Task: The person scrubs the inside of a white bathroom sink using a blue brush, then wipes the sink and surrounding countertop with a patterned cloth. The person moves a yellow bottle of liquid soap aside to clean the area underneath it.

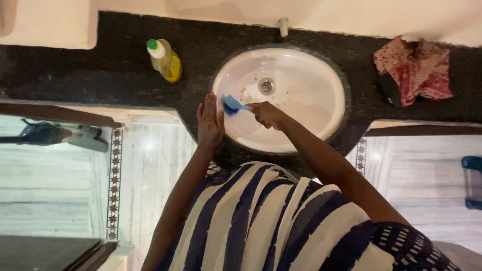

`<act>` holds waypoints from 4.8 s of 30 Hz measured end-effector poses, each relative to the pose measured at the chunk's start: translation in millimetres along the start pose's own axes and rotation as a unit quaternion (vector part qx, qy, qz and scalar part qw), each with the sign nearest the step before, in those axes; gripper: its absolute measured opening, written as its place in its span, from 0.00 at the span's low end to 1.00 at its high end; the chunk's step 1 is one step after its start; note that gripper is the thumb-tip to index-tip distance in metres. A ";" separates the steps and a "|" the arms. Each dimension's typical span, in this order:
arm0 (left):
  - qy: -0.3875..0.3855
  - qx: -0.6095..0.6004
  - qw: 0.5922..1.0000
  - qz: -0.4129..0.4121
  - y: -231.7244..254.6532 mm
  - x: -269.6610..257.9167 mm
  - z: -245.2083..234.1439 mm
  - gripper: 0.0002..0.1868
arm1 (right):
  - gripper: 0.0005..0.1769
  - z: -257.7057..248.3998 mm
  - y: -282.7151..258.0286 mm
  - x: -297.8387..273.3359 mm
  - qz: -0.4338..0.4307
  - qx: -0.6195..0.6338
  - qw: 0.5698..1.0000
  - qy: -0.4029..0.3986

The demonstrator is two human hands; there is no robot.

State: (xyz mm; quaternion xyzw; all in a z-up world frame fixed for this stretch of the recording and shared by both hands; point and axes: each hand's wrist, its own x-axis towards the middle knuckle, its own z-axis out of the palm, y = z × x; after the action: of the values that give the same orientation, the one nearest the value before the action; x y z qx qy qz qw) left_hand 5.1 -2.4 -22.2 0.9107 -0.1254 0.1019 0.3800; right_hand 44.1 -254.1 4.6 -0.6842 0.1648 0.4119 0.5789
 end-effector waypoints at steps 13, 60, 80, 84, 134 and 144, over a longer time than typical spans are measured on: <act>-0.023 0.034 0.999 -0.003 -2.0 0.8 0.5 0.31 | 0.19 -133.9 88.3 96.1 -0.150 -0.307 0.854 0.393; -0.064 0.102 0.993 -0.008 11.6 4.6 -0.7 0.31 | 0.25 -140.3 149.6 10.3 -0.025 -0.422 0.843 0.334; -0.073 0.103 0.992 0.003 7.3 3.5 1.3 0.33 | 0.26 -126.1 122.2 -25.6 -0.031 -0.442 0.846 0.298; -0.064 0.129 0.990 -0.005 13.6 4.3 1.1 0.31 | 0.23 -159.4 98.1 23.5 -0.036 -0.382 0.851 0.359; -0.016 0.174 0.982 0.077 9.4 2.2 7.7 0.27 | 0.19 48.3 92.3 -26.6 -0.136 -0.469 0.865 0.120; -0.097 0.169 0.980 0.050 10.0 3.3 5.7 0.29 | 0.19 -113.8 120.4 -102.8 -0.032 -0.426 0.790 0.440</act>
State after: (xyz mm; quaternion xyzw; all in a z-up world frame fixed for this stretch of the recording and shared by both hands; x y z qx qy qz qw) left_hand 5.7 -13.7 -18.5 0.9599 -0.1882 0.0521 0.2011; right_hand -60.4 -418.7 2.1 -0.9735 0.1876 0.0760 0.1063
